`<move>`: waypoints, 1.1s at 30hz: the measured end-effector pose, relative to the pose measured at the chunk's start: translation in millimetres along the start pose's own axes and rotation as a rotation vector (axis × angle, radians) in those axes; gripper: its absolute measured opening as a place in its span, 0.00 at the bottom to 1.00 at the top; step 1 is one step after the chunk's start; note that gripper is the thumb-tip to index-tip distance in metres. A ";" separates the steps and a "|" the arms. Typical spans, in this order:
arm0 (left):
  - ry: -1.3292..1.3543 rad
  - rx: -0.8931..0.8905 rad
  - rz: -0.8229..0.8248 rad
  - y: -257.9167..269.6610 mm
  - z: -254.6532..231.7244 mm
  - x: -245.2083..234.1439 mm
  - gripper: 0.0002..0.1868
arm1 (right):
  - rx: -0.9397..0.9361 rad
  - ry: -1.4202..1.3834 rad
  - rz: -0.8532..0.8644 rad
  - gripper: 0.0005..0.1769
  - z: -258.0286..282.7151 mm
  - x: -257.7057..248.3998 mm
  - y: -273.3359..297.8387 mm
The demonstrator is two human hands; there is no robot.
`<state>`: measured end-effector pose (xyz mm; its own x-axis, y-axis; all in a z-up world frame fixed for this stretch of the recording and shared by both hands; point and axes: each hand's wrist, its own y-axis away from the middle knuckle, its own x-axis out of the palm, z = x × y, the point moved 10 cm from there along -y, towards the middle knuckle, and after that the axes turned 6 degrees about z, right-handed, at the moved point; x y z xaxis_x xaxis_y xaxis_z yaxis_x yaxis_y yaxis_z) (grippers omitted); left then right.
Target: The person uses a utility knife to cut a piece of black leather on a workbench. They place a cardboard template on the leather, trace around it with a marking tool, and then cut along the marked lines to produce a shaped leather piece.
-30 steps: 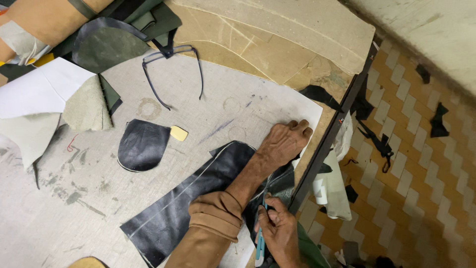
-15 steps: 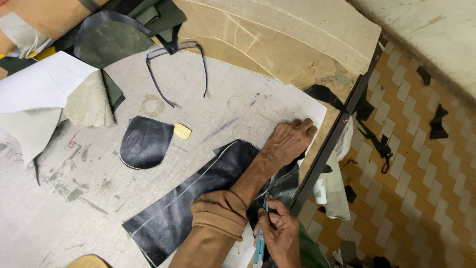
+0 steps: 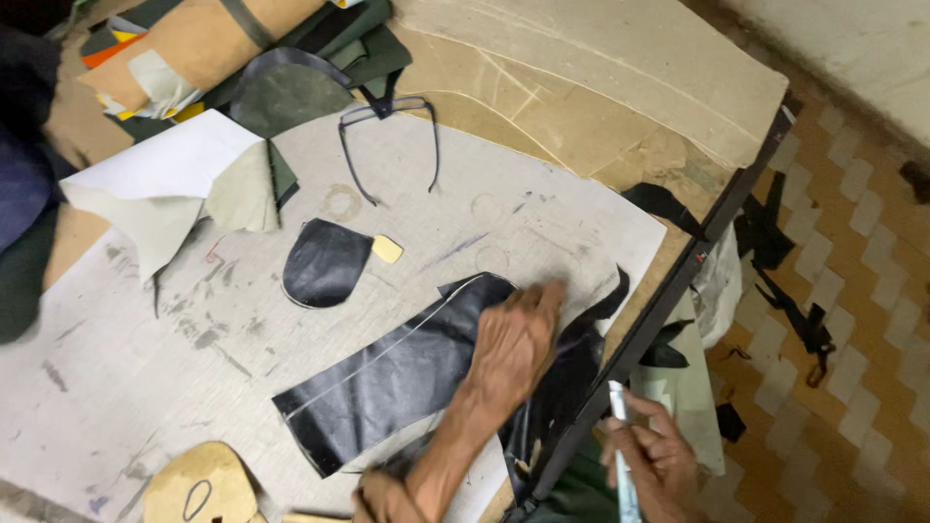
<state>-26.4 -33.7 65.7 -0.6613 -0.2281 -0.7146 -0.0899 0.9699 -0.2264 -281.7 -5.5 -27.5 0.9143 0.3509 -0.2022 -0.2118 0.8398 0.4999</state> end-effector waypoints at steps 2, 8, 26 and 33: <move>0.032 -0.258 0.102 50.0 6.4 10.3 0.18 | -0.079 0.041 -0.116 0.22 13.3 -29.6 -14.4; -0.097 -0.276 0.040 145.2 -28.3 58.8 0.24 | -0.334 0.088 0.019 0.17 92.2 -32.1 -61.6; -0.493 -1.156 -0.935 367.9 -90.8 -87.8 0.15 | -0.518 0.568 0.911 0.21 142.8 112.5 -113.5; -0.475 -0.896 -1.000 304.0 -32.2 -104.1 0.16 | -0.736 1.051 1.289 0.23 137.6 212.2 -10.4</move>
<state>-8.8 287.7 92.6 0.2530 -0.6704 -0.6976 -0.9141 0.0706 -0.3994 -38.0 3.2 40.3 -0.4386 0.6975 -0.5666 -0.8899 -0.2492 0.3821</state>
